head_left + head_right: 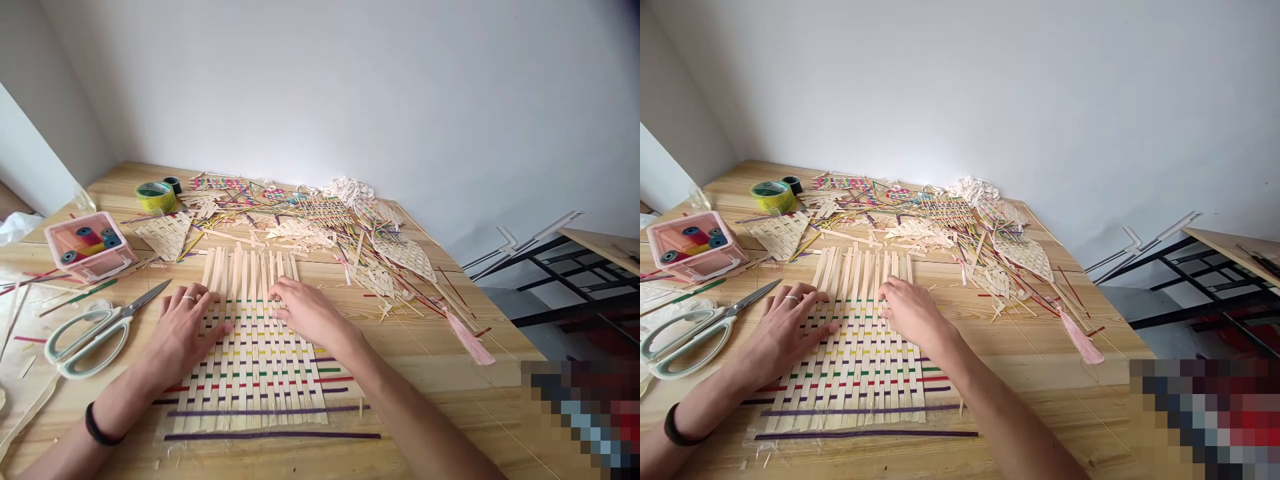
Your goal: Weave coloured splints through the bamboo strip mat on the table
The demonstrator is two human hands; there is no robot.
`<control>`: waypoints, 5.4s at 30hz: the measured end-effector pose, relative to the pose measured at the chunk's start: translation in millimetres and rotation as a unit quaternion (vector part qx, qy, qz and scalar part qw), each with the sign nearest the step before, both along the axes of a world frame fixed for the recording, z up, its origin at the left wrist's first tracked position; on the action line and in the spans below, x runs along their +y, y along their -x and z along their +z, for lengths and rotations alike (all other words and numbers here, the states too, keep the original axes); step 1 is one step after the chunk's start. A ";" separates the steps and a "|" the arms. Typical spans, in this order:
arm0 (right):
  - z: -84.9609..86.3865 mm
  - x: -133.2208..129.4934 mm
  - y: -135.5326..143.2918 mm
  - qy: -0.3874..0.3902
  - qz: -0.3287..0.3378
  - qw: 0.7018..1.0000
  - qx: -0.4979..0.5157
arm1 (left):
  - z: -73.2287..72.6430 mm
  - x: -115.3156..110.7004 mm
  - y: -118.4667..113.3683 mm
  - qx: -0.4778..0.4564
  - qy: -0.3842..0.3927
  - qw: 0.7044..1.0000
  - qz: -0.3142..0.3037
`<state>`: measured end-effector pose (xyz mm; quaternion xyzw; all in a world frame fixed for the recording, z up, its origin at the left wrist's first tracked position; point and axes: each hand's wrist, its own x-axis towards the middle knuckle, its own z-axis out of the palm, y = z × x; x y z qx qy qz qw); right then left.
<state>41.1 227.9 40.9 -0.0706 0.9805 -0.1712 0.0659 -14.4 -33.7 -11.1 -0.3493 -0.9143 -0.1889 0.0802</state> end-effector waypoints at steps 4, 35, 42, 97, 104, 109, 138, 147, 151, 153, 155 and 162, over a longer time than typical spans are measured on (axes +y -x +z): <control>-4.9 2.3 0.8 0.018 -0.012 1.000 0.006 | -3.2 0.1 1.3 -0.013 -0.003 1.000 0.008; 9.7 -2.9 -4.4 -0.040 0.007 0.998 -0.042 | -3.7 2.8 2.5 -0.003 -0.014 1.000 0.004; 11.2 -4.1 -3.8 -0.049 0.010 0.997 -0.053 | -0.9 4.9 1.7 -0.024 -0.013 1.000 0.011; -3.7 -12.8 -3.8 0.004 0.030 1.000 -0.004 | 0.8 28.5 -12.6 -0.030 0.003 0.999 -0.042; -3.4 -13.0 -4.3 0.012 0.023 1.000 -0.003 | 1.4 28.6 -13.8 -0.024 -0.003 0.999 -0.037; 16.2 6.1 -3.7 0.040 0.006 0.999 -0.023 | 1.3 23.2 -12.6 0.001 -0.003 1.000 -0.027; 36.2 26.9 -2.8 -0.129 -0.053 0.981 -0.133 | 10.6 3.1 -3.1 0.000 0.074 0.997 0.019; 33.6 26.2 -2.5 -0.125 -0.060 0.982 -0.129 | 4.0 4.5 -1.0 -0.008 0.062 0.998 0.023; 32.3 25.8 -2.2 -0.129 -0.059 0.982 -0.125 | 1.6 4.5 -1.4 -0.009 0.059 0.998 0.023; 31.8 25.7 -2.2 -0.130 -0.058 0.982 -0.122 | 1.0 4.9 -1.7 -0.006 0.057 0.998 0.026; 31.6 25.7 -2.2 -0.130 -0.057 0.982 -0.126 | 0.7 5.3 -1.9 -0.006 0.059 0.998 0.028; 29.6 26.9 -2.1 -0.126 -0.053 0.983 -0.124 | 1.9 7.2 -1.9 -0.030 0.061 0.997 0.038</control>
